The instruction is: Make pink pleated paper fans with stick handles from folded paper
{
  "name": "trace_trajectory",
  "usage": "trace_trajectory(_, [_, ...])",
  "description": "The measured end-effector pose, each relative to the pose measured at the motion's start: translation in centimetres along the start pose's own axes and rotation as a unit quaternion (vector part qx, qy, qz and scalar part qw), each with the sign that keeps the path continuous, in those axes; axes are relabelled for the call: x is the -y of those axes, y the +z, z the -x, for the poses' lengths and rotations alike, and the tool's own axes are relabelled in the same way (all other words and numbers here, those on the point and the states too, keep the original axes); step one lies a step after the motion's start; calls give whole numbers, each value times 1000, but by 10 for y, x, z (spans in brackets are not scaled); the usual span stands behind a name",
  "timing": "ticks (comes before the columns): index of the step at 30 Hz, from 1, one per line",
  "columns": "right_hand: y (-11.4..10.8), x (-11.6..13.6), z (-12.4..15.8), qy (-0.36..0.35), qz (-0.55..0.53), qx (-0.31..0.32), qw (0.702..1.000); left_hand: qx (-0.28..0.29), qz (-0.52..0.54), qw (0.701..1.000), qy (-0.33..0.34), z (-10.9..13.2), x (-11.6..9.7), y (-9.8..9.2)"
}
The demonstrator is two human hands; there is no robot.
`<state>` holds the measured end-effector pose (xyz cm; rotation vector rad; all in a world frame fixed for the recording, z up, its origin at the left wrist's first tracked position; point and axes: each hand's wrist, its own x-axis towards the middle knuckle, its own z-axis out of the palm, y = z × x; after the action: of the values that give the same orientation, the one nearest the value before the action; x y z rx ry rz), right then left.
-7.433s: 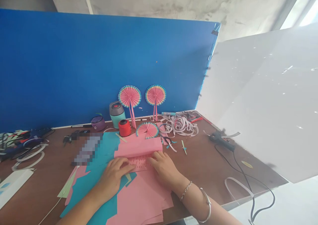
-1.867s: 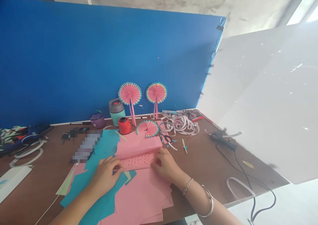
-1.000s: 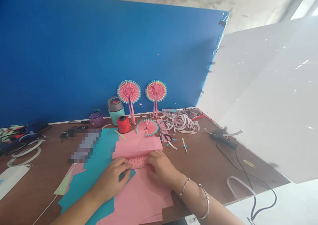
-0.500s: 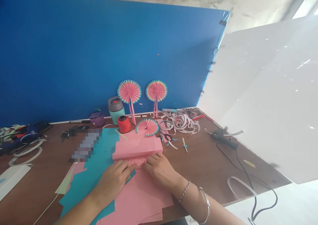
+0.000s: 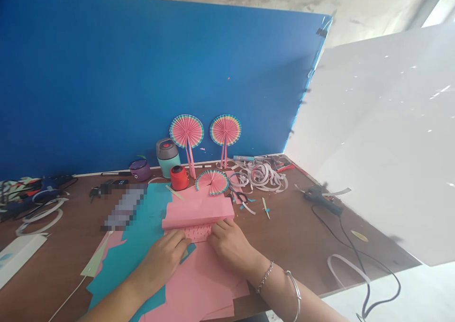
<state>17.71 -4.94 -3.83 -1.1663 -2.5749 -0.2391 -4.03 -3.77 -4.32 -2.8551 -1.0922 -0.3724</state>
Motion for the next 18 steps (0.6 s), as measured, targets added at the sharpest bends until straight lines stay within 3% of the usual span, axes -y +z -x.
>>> trace_trajectory(8, [-3,-5,2,60,-1,34,998,-7,23,999,-33,3,7,-2])
trace_trajectory(18, [-2,-6,2,67,10,37,997,-35,83,994,-66,2,12,7])
